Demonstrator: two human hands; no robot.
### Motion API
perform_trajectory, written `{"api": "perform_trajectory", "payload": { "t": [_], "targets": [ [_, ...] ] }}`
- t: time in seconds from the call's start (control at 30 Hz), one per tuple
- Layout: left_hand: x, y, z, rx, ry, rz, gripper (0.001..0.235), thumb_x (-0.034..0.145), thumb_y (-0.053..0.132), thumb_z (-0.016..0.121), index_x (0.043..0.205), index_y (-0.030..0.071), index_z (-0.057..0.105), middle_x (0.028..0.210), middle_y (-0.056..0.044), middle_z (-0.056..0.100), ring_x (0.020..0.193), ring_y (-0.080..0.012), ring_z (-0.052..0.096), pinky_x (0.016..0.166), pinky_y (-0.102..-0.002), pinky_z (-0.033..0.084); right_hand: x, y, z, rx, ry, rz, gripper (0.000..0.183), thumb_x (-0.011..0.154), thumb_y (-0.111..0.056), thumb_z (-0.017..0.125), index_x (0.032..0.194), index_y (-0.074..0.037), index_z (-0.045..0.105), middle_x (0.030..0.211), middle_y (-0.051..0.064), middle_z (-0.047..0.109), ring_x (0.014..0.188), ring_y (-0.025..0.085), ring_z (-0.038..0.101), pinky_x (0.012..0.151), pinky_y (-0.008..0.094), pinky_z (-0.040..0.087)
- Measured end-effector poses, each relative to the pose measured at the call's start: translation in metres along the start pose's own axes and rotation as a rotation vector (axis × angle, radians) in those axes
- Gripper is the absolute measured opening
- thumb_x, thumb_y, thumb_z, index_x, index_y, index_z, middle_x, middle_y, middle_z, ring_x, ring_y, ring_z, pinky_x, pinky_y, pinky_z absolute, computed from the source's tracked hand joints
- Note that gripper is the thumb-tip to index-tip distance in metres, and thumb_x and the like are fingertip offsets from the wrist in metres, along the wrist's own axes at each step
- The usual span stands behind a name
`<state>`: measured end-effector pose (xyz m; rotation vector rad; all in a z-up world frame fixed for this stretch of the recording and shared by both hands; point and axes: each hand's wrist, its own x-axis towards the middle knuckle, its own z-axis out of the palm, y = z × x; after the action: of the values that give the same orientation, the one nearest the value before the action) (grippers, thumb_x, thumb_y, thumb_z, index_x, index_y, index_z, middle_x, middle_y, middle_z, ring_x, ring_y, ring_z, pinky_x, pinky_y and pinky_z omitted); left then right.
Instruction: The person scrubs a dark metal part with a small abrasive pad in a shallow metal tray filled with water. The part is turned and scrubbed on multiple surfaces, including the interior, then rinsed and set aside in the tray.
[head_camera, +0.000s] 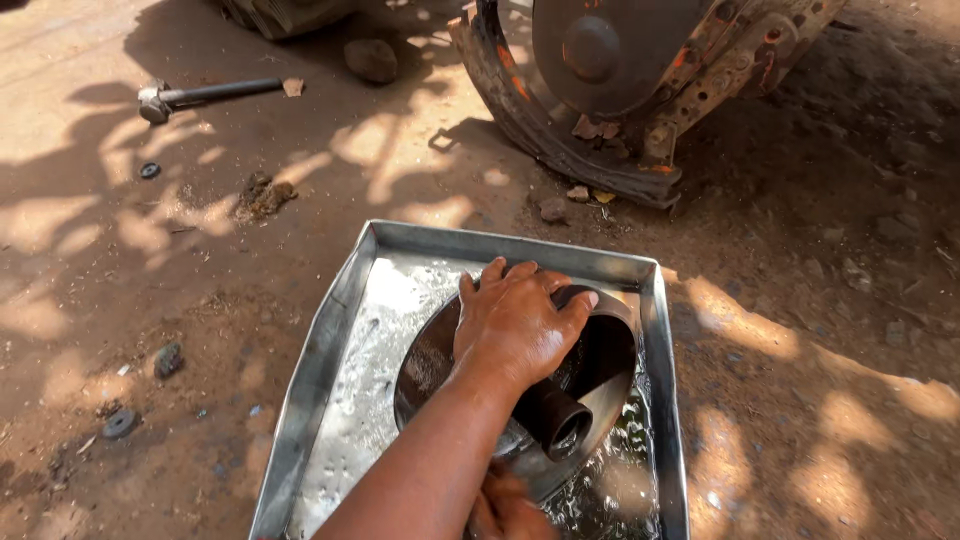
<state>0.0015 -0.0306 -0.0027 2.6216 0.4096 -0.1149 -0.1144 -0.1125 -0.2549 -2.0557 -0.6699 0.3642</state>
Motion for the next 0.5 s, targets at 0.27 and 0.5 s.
{"api": "perform_trajectory", "payload": {
  "t": [0.27, 0.5],
  "targets": [
    [0.001, 0.000, -0.004, 0.012, -0.059, -0.025, 0.062, 0.092, 0.067, 0.046, 0.139, 0.028, 0.060, 0.161, -0.002, 0.038, 0.155, -0.0291, 0.018, 0.126, -0.056, 0.005, 0.017, -0.001, 0.004, 1.134, 0.144, 0.631, 0.039, 0.089, -0.034, 0.068, 0.121, -0.012, 0.073, 0.100, 0.012, 0.076, 0.093, 0.025, 0.071, 0.076, 0.038, 0.055],
    [0.000, 0.002, 0.000, 0.014, -0.031, -0.030, 0.060, 0.093, 0.065, 0.046, 0.139, 0.030, 0.060, 0.160, -0.003, 0.039, 0.155, -0.0306, 0.019, 0.126, -0.057, 0.007, -0.025, 0.039, -0.081, 1.577, 0.314, 1.222, 0.033, 0.093, -0.038, 0.062, 0.112, -0.015, 0.049, 0.098, 0.010, 0.064, 0.095, 0.032, 0.070, 0.062, 0.049, 0.061]
  ]
}}
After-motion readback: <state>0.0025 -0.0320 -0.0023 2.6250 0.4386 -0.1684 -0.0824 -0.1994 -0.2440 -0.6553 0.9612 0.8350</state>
